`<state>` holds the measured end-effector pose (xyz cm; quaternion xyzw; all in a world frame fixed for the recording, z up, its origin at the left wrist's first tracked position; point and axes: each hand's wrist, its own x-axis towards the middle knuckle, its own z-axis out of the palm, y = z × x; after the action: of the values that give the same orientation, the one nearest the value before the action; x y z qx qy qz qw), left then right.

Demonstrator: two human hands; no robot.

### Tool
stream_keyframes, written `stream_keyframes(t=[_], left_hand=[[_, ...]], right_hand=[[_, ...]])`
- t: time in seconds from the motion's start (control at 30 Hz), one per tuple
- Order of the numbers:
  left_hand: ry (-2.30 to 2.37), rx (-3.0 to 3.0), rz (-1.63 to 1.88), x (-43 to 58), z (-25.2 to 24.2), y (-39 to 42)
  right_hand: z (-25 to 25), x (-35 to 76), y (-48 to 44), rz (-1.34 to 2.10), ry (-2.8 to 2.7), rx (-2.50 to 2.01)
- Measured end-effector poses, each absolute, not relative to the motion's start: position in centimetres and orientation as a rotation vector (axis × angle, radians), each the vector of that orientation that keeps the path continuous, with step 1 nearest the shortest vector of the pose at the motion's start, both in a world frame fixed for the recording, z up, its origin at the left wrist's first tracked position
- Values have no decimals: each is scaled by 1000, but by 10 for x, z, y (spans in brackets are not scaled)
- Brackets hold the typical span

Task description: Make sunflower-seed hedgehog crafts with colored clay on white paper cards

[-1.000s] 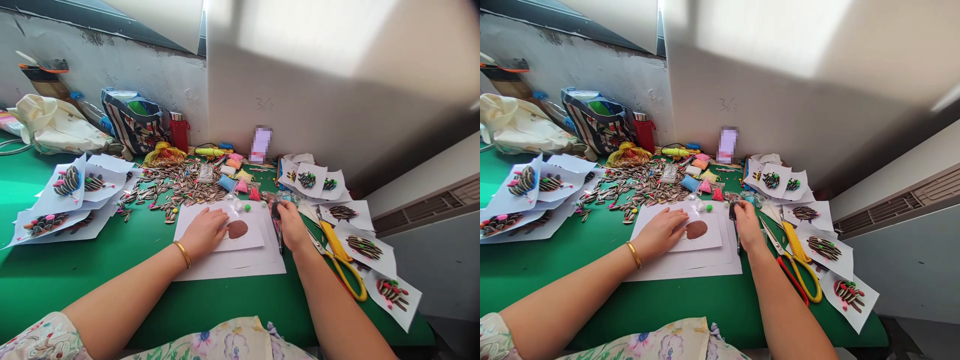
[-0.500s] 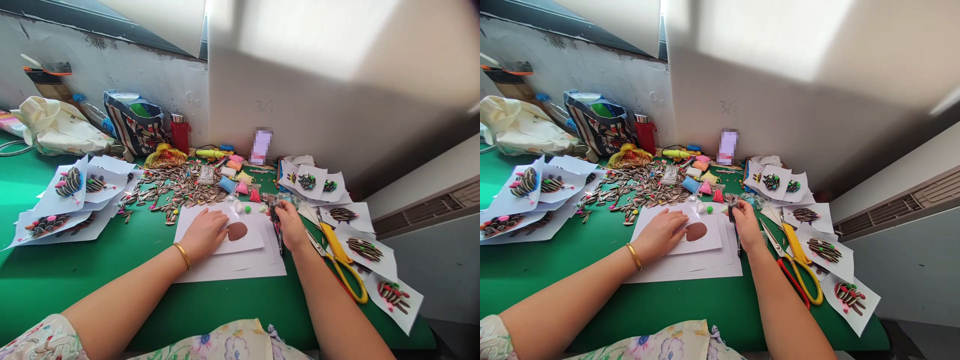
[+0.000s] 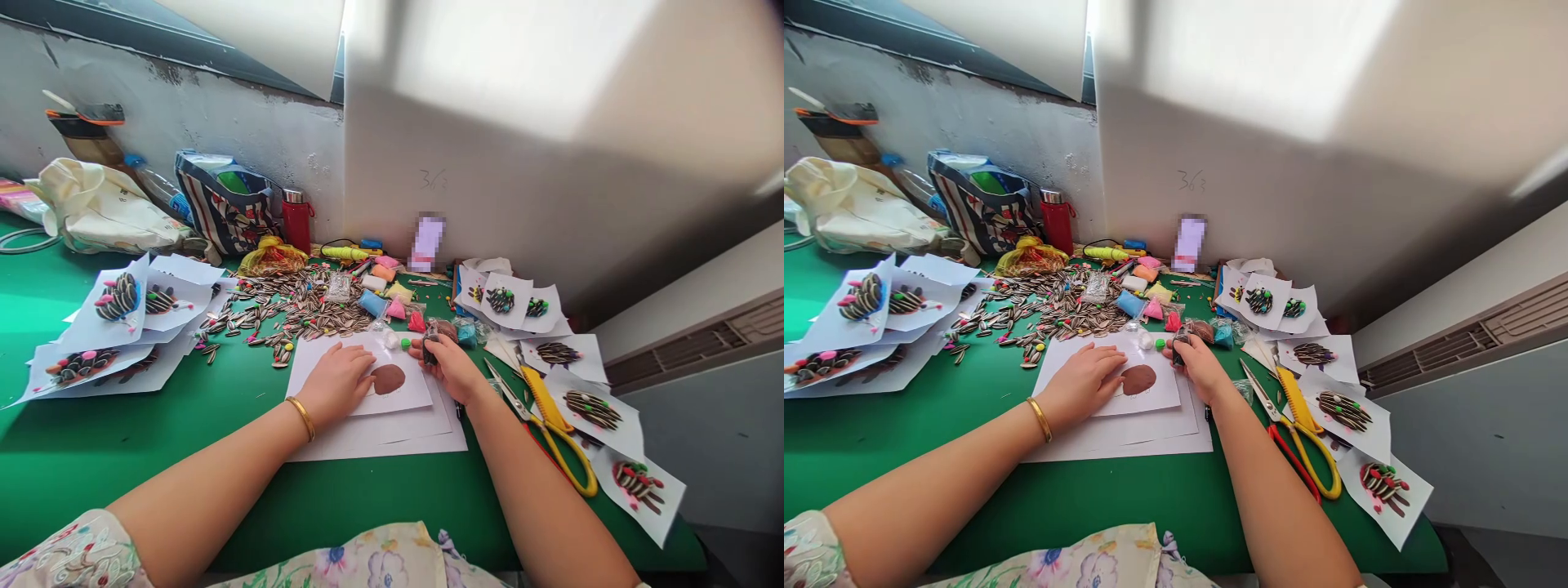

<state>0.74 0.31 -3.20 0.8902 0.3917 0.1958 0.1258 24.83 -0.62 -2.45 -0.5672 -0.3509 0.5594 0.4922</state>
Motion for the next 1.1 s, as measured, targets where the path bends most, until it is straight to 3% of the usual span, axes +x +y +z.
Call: stream_keyframes(t=[0.17,0.47,0.63,0.9,1.1], left_hand=[[1141,2593,584,7,-32,3],[1155,2593,574,7,-28,3],[1151,2592,638,6,-32,6],[972,2292,1132,9,-16,-8],[925,2211,1167,13,-14,-13]], right_hand=[[-29,252,-8,1264,-878,-1331],[-26,305,-9,424,-779,-1376],[-24,295,-15,466,-1008,-1417],[-21,226,-41,579,-1557,-1441],[-22,215,-46,521,-1807,-1363]])
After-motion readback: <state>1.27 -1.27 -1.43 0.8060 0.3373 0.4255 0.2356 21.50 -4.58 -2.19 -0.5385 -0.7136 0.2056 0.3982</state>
